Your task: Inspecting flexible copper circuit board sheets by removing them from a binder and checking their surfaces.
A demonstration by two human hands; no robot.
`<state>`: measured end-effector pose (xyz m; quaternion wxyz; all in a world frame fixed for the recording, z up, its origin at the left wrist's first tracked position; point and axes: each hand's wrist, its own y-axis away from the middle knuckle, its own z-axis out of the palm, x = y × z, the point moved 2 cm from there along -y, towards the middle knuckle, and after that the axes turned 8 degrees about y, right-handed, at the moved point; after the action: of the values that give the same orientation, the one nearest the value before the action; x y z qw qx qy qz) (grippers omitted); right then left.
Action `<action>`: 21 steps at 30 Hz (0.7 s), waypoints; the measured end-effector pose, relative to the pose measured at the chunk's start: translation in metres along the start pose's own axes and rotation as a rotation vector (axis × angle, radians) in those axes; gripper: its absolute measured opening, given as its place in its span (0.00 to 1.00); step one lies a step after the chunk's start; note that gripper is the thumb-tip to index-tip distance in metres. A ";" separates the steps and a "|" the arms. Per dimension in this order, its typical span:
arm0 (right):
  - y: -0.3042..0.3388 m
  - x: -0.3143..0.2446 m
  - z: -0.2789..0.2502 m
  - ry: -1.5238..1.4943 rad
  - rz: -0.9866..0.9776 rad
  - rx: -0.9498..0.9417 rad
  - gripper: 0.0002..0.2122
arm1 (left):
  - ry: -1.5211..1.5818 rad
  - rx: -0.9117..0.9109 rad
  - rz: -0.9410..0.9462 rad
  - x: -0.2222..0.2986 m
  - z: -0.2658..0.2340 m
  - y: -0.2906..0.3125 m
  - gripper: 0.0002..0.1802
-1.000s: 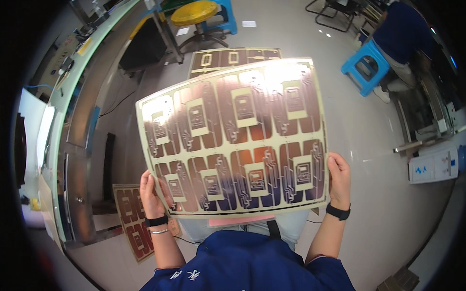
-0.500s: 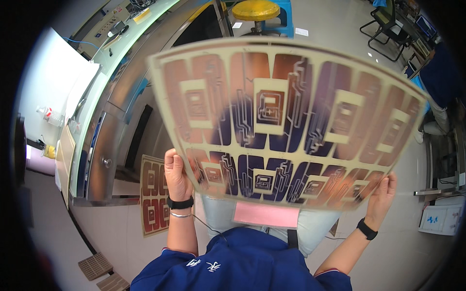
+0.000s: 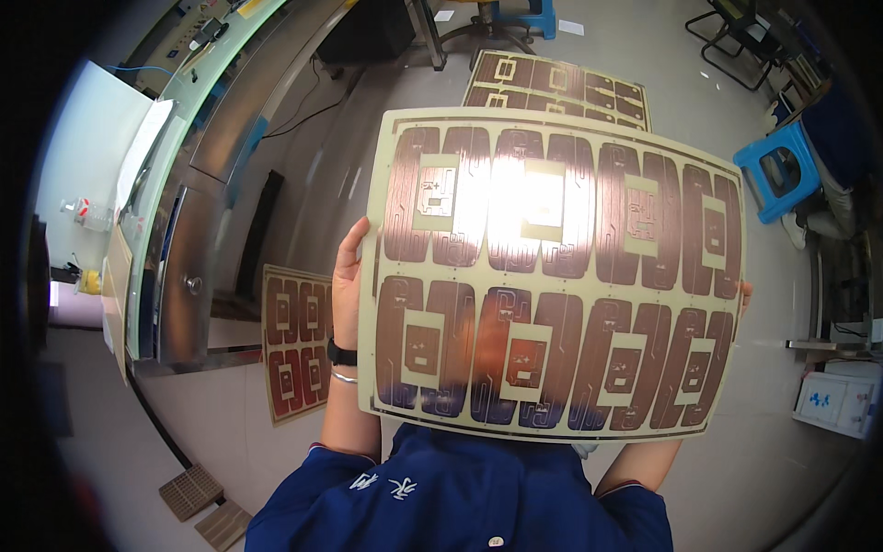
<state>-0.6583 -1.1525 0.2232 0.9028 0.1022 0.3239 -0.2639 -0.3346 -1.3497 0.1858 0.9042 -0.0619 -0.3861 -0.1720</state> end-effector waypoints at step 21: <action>0.010 0.060 -0.050 0.165 0.021 0.142 0.08 | 0.387 -0.168 -0.241 -0.050 0.048 0.034 0.25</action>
<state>-0.6407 -1.1511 0.1464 0.8663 0.1907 0.3764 -0.2672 -0.3876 -1.2930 0.1840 0.9259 -0.0561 -0.1946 -0.3189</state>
